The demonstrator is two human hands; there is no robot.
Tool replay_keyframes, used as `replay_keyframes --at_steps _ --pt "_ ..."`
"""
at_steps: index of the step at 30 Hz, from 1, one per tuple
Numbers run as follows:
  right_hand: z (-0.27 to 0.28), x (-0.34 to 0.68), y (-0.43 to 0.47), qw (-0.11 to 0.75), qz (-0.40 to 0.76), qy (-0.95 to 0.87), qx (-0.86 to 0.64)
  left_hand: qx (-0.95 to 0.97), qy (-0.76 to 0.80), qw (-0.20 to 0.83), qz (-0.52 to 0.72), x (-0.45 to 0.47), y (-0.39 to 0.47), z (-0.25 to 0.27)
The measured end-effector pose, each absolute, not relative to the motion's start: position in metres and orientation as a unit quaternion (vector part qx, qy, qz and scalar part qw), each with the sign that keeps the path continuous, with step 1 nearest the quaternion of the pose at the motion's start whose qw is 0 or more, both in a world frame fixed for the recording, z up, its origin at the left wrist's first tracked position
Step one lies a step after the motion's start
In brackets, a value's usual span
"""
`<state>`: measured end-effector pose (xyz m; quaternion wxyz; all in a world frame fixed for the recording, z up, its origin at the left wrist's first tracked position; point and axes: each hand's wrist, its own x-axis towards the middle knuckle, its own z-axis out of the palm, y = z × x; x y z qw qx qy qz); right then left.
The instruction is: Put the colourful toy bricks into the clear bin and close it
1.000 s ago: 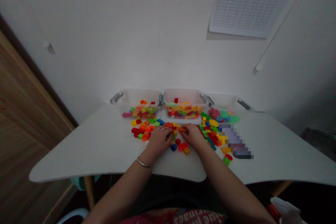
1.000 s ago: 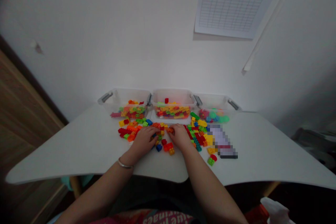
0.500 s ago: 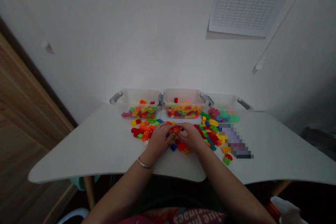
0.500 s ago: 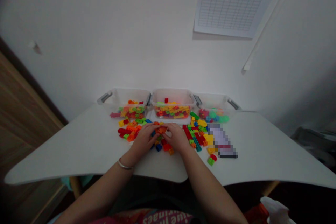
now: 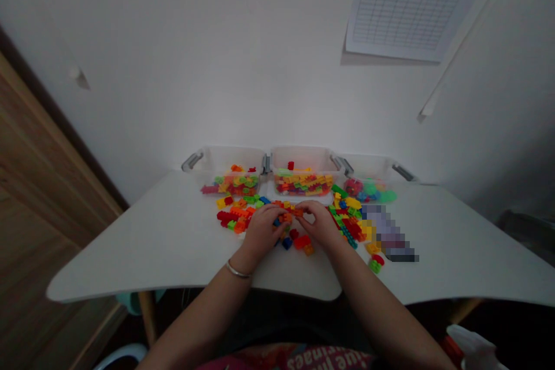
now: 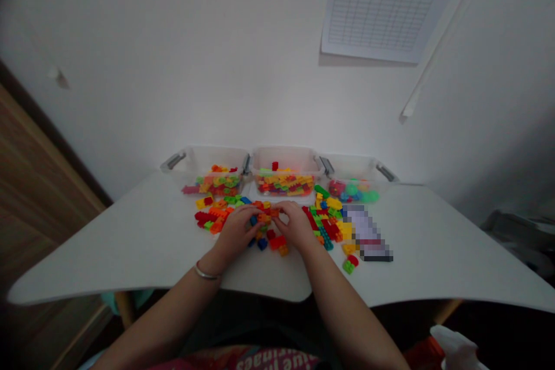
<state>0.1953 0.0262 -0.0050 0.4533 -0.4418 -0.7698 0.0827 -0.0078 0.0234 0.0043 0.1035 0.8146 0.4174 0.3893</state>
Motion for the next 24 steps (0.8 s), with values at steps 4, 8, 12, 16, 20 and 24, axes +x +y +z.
replay_keyframes --at_steps 4,8,12,16,20,24 --pt "0.02 0.2 0.028 0.511 0.028 -0.737 -0.441 0.808 0.409 0.091 0.414 -0.008 0.024 0.003" --pt "0.058 0.211 0.038 0.609 -0.05 -0.626 -0.485 0.808 0.397 0.087 0.426 -0.009 0.023 0.003" --pt "0.079 0.223 0.059 0.581 -0.084 -0.623 -0.517 0.815 0.384 0.095 0.422 -0.01 0.022 0.004" --pt "0.075 0.229 0.077 0.534 -0.096 -0.605 -0.583 0.818 0.378 0.103 0.42 -0.011 0.021 0.004" --pt "0.066 0.228 0.08 0.48 -0.113 -0.618 -0.612 0.82 0.38 0.105 0.415 -0.01 0.021 0.003" --pt "0.06 0.226 0.078 0.435 -0.149 -0.65 -0.605 0.818 0.384 0.104 0.414 -0.009 0.021 0.002"
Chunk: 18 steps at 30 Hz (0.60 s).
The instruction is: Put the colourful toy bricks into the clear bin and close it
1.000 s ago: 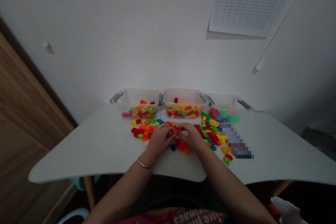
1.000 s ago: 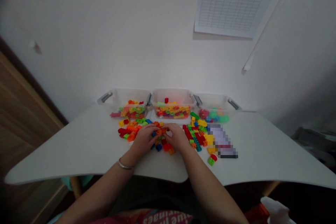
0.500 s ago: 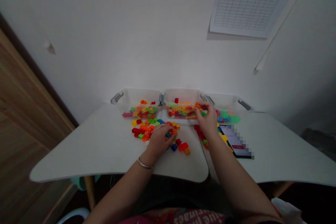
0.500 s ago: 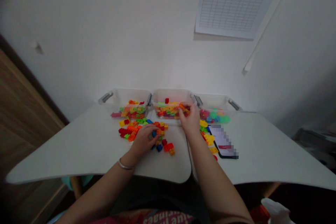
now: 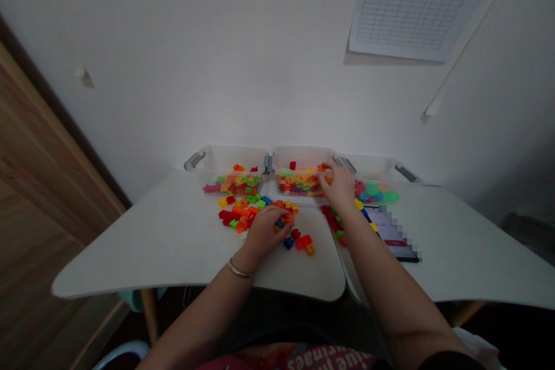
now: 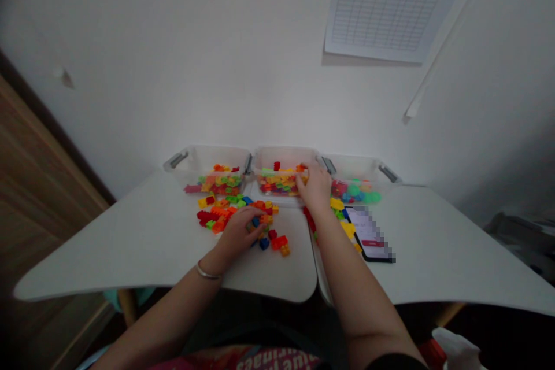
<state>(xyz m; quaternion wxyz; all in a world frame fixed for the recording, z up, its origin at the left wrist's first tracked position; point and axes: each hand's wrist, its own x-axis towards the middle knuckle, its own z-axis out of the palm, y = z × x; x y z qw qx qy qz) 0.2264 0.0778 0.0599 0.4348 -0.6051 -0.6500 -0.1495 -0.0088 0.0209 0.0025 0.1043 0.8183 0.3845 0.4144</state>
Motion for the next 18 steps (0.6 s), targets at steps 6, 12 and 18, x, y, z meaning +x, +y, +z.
replay_keyframes --at_steps 6,12,18 --pt "0.056 0.229 0.076 0.427 -0.154 -0.673 -0.584 0.818 0.387 0.115 0.41 -0.008 0.02 0.005" --pt "0.071 0.219 0.052 0.533 -0.147 -0.667 -0.498 0.812 0.393 0.121 0.413 -0.009 0.023 0.001" --pt "0.054 0.191 0.023 0.543 -0.028 -0.711 -0.445 0.799 0.387 0.126 0.442 -0.009 0.025 -0.003"
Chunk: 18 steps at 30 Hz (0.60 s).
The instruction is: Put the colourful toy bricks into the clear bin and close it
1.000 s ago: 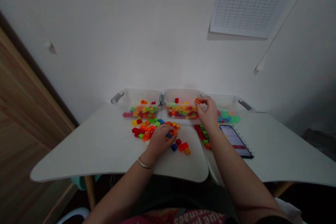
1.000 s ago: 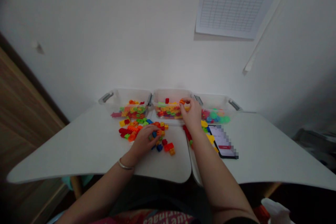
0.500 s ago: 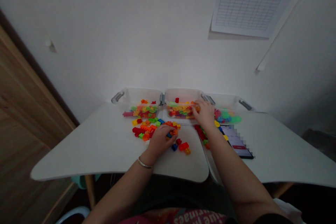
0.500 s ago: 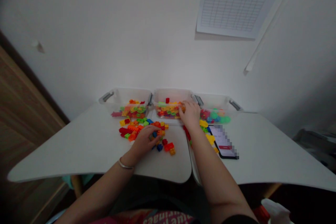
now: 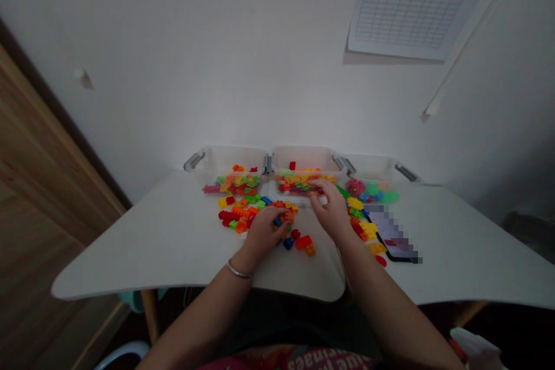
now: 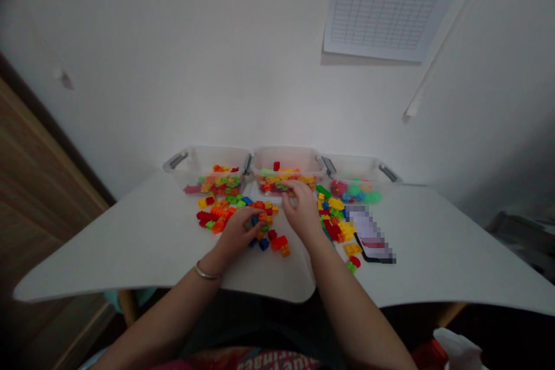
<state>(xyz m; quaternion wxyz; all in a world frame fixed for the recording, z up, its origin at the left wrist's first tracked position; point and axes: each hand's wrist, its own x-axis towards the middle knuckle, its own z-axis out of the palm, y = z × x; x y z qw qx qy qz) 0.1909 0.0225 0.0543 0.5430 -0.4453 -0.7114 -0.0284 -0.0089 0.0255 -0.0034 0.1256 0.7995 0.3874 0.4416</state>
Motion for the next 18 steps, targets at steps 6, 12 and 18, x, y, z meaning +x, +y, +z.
replay_keyframes --at_steps 6,12,18 --pt "0.015 0.176 0.013 0.468 0.088 -0.757 -0.448 0.782 0.411 0.135 0.448 -0.007 0.028 -0.005" --pt "0.005 0.174 0.012 0.434 0.175 -0.756 -0.458 0.757 0.446 0.203 0.432 -0.006 0.028 -0.006" --pt "0.001 0.175 0.013 0.429 0.178 -0.751 -0.47 0.756 0.444 0.226 0.425 -0.005 0.028 -0.006"
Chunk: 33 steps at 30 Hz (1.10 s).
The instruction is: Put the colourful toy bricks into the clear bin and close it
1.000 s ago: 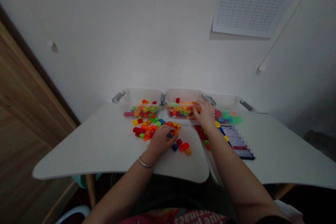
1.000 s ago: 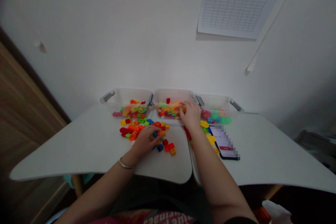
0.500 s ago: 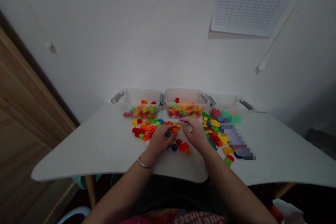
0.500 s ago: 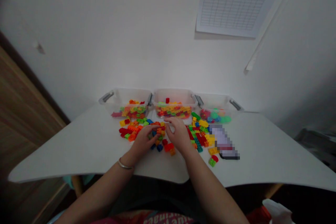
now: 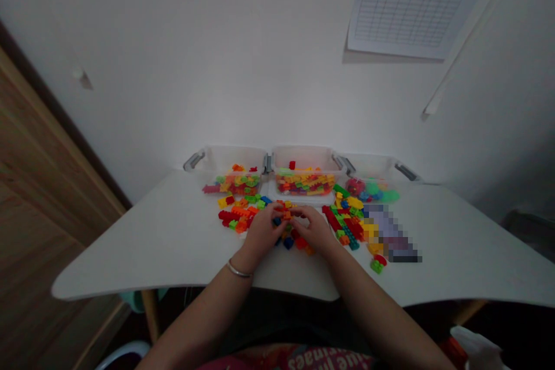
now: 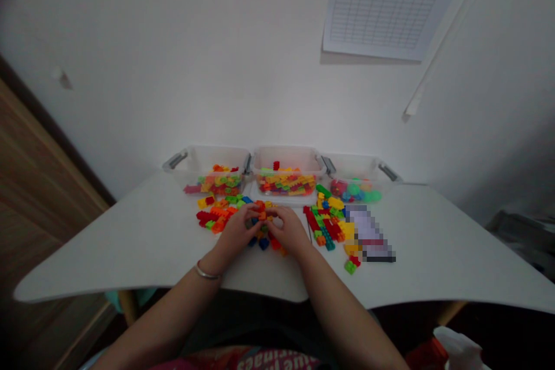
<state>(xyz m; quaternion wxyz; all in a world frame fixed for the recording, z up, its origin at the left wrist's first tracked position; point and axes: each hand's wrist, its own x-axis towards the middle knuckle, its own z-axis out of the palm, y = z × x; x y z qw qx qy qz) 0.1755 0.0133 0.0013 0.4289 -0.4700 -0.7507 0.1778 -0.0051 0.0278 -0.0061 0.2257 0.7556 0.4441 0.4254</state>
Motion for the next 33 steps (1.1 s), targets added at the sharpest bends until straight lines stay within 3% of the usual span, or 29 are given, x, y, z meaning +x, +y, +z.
replay_keyframes --at_steps 17,26,33 --pt "-0.001 0.176 0.014 0.442 0.153 -0.727 -0.503 0.791 0.464 0.099 0.387 -0.007 0.027 -0.004" --pt "0.031 0.206 0.028 0.538 0.042 -0.632 -0.556 0.791 0.463 0.11 0.385 -0.007 0.023 0.002" --pt "0.072 0.236 0.057 0.553 -0.075 -0.583 -0.59 0.796 0.454 0.117 0.382 -0.009 0.022 0.006"
